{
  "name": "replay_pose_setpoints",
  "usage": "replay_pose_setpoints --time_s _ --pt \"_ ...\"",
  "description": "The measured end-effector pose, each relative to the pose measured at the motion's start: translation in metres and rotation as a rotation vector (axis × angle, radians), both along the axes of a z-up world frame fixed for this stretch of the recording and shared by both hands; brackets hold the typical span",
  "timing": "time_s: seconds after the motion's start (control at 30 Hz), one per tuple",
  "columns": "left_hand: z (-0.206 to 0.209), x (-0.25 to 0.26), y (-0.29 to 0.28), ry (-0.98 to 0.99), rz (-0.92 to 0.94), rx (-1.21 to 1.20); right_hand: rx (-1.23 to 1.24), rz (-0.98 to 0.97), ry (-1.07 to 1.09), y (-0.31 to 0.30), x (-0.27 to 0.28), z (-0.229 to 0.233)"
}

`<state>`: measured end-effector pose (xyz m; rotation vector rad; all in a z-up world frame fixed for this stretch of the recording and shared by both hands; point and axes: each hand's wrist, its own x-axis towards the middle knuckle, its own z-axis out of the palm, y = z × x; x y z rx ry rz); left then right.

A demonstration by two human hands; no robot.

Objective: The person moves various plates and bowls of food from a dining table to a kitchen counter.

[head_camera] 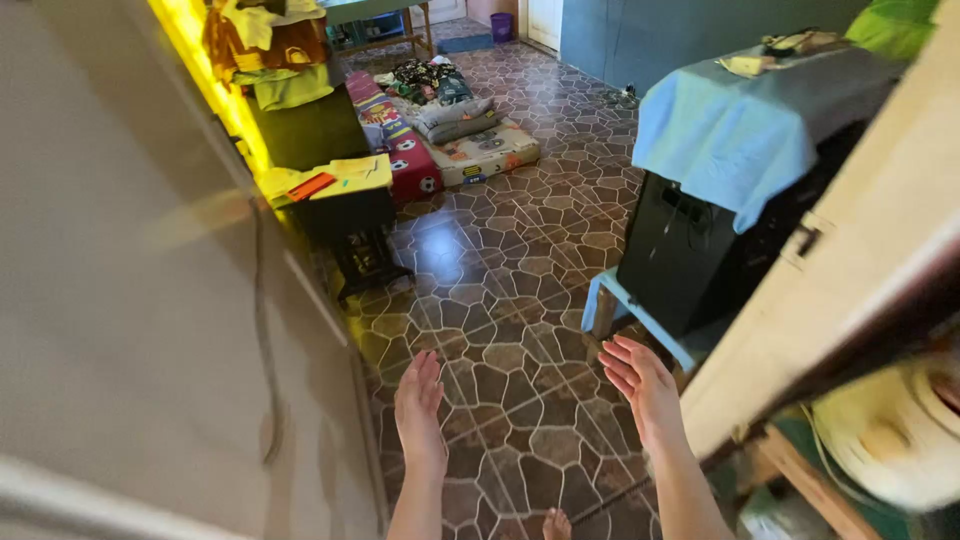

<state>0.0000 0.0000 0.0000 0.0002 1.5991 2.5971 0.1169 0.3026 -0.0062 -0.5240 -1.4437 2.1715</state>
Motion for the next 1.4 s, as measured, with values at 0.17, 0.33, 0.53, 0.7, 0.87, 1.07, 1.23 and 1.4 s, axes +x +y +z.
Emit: replay_pose_setpoints --time_s 0.17,0.33,0.53,0.7,0.87,1.07,1.23,1.4 --pt "-0.02 -0.112 0.062 -0.038 0.025 0.03 -0.063 0.012 0.042 0.074 -0.112 -0.029" --pt "-0.013 -0.231 0.13 -0.038 0.075 0.021 -0.041 0.054 0.041 0.15 -0.24 -0.013" --pt "-0.014 -0.335 0.172 -0.065 0.097 0.079 0.006 0.066 0.015 0.204 -0.36 0.001" --pt "-0.049 -0.438 0.182 -0.078 0.153 0.118 -0.066 0.088 -0.013 0.228 -0.449 -0.016" --pt "-0.042 -0.562 0.229 -0.092 0.097 0.144 -0.022 0.0 -0.025 0.273 -0.546 -0.01" --pt "-0.006 -0.715 0.302 -0.001 -0.056 0.127 0.046 -0.125 0.013 0.328 -0.671 0.03" --pt "0.018 -0.808 0.368 -0.009 -0.122 0.053 0.027 -0.225 0.022 0.372 -0.74 0.044" --pt "0.0 -0.888 0.444 0.037 -0.174 0.11 0.048 -0.289 0.03 0.437 -0.8 0.042"
